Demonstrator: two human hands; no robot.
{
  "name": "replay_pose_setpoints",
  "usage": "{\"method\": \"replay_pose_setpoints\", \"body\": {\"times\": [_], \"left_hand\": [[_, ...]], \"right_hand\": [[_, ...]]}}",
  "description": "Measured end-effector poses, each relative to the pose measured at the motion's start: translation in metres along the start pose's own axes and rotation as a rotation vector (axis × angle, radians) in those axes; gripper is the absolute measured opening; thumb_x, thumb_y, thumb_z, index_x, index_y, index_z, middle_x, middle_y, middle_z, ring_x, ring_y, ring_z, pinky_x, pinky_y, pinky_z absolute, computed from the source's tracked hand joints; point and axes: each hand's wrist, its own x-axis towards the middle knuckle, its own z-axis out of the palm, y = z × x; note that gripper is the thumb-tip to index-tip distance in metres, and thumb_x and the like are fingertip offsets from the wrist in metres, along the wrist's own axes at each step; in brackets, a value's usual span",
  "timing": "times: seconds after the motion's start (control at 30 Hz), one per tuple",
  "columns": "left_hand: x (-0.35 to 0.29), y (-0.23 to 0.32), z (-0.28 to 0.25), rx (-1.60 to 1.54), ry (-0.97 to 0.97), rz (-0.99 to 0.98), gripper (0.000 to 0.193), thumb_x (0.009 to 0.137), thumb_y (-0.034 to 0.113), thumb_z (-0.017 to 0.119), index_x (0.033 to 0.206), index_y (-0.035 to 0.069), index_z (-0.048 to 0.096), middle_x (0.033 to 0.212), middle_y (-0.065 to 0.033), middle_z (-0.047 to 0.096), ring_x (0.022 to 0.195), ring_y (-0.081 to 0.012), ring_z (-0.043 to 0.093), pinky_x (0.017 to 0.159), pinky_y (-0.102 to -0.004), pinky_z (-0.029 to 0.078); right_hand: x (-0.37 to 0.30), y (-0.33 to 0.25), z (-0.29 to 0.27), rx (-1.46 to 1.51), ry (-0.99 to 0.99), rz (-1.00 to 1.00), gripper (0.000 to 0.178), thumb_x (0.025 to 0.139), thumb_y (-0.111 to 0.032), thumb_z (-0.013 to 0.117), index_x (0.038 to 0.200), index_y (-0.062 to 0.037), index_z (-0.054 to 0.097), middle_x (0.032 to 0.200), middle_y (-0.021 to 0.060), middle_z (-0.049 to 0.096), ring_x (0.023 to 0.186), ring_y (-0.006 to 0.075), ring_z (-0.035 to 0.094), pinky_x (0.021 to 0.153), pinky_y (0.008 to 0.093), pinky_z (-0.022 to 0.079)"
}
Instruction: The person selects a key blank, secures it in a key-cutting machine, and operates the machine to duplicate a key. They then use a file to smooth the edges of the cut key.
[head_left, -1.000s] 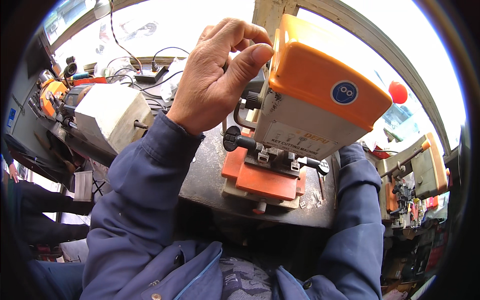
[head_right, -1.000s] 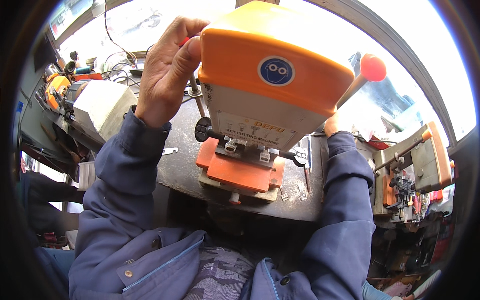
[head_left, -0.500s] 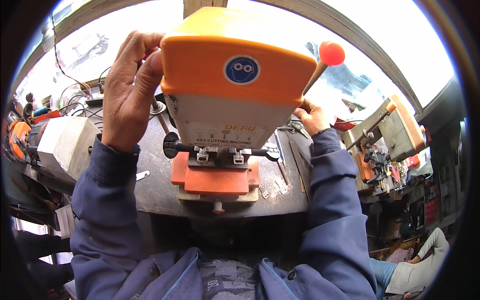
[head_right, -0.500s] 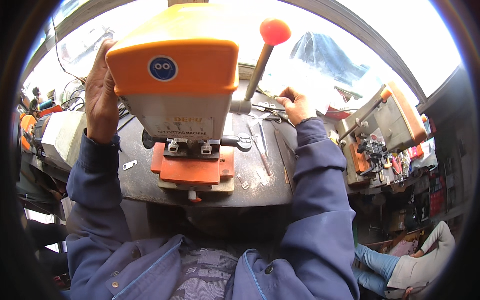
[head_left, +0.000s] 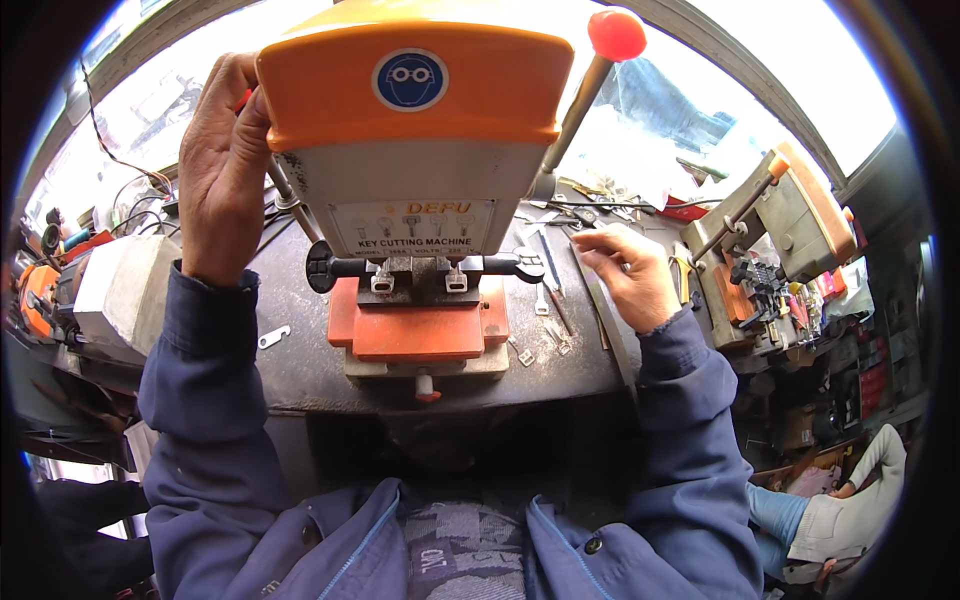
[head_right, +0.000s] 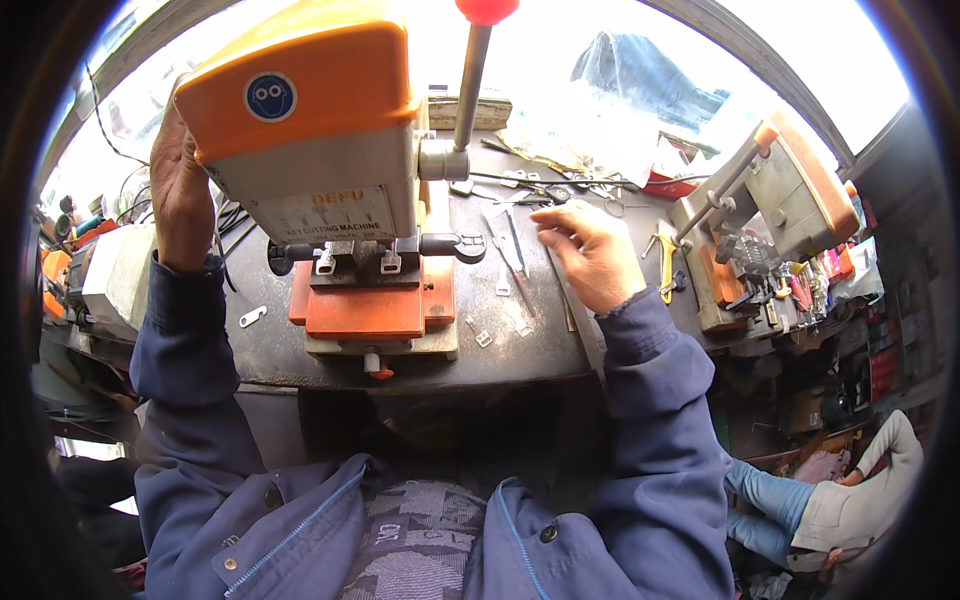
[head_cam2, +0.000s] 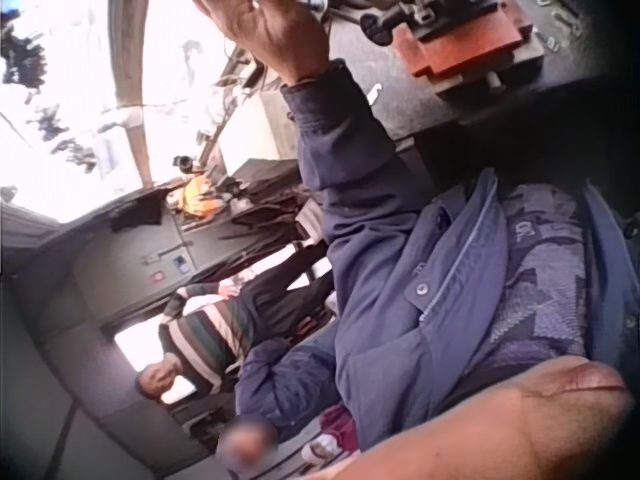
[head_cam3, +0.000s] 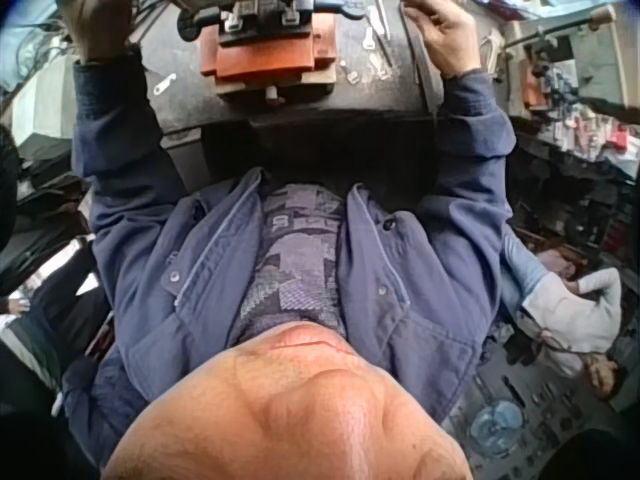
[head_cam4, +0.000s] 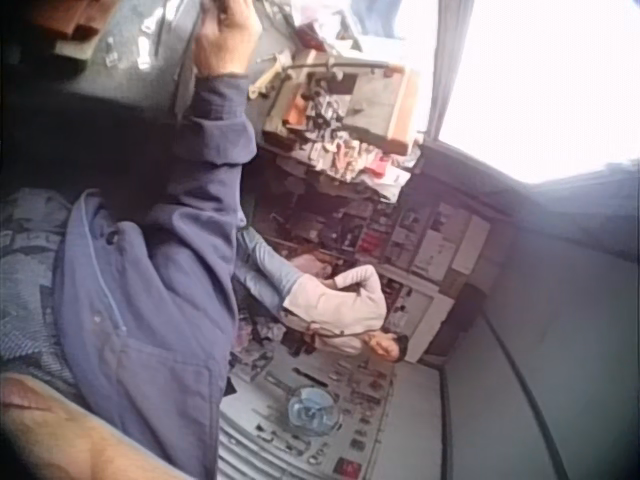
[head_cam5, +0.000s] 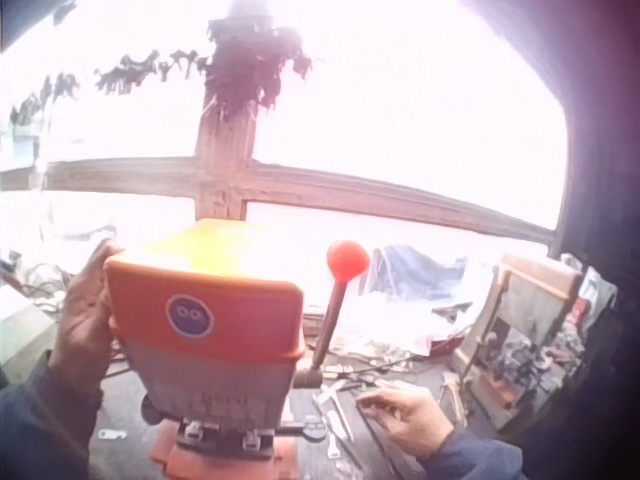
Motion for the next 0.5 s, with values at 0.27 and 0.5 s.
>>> {"method": "replay_pose_setpoints", "body": {"times": [0.27, 0.5], "left_hand": [[-0.001, 0.000, 0.002, 0.022, 0.023, -0.044, 0.057, 0.109, 0.061, 0.049, 0.115, 0.006, 0.063, 0.106, -0.0056, 0.060, 0.107, -0.0160, 0.059, 0.099, -0.0350, 0.045], [-0.002, 0.000, -0.008, 0.032, -0.028, -0.085, 0.075, 0.101, 0.076, 0.047, 0.126, 0.008, 0.065, 0.114, -0.0058, 0.061, 0.115, -0.0212, 0.061, 0.102, -0.0427, 0.048]], "right_hand": [[-0.017, -0.055, -0.032, 0.237, 0.312, -0.057, 0.034, 0.108, -0.015, 0.064, 0.136, 0.0031, 0.066, 0.118, 0.0120, 0.074, 0.104, 0.0143, 0.068, 0.089, 0.0290, 0.054], [0.026, -0.139, -0.020, 0.227, 0.298, -0.596, 0.086, 0.094, -0.050, 0.075, 0.155, 0.0039, 0.047, 0.144, 0.0243, 0.063, 0.130, 0.0320, 0.063, 0.111, 0.0444, 0.050]]}}
